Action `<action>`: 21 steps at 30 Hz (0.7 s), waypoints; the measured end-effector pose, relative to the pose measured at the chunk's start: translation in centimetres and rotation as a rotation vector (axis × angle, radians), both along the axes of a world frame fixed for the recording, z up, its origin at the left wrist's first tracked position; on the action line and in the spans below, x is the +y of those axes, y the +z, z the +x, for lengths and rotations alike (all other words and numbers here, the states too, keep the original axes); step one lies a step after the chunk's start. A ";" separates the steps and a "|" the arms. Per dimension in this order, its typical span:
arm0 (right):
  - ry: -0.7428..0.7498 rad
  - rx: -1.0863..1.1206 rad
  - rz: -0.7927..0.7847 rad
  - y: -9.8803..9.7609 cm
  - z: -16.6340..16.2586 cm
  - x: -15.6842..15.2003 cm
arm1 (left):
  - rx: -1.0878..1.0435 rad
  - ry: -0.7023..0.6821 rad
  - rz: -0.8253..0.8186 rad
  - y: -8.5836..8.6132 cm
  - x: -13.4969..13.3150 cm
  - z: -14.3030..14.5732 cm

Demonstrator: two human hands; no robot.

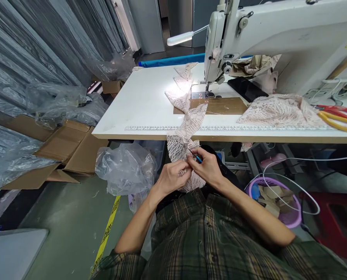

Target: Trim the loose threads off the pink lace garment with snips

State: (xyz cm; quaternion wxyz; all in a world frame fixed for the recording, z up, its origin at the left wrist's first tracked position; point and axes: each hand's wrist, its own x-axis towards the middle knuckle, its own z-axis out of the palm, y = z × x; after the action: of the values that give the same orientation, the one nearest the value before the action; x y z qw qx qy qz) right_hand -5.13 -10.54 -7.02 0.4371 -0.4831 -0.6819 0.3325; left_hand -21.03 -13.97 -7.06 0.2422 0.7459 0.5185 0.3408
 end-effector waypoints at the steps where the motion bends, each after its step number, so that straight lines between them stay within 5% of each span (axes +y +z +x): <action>1: 0.045 0.007 -0.004 0.3 0.3 -0.4 | -0.044 -0.004 0.013 0.7 -0.4 -0.4; 5: 0.341 0.072 -0.018 1.2 1.5 -3.0 | -0.244 0.085 0.039 2.7 -0.9 -2.6; 8: 0.489 0.129 -0.047 1.3 2.0 -4.8 | -0.395 -0.062 -0.109 2.4 -0.6 -3.1; 12: 0.506 0.142 -0.047 0.9 2.1 -5.6 | -0.584 -0.243 -0.322 0.9 -0.9 -2.2; 21: 0.480 0.055 -0.327 0.0 3.1 -3.7 | -0.491 0.025 -0.492 1.7 -2.3 -2.1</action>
State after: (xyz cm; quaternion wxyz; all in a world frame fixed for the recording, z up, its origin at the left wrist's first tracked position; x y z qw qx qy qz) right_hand -2.04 -14.21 -6.98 0.2806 -0.3629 -0.7019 0.5448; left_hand -23.13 -16.23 -5.36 0.5283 0.5543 0.5205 0.3779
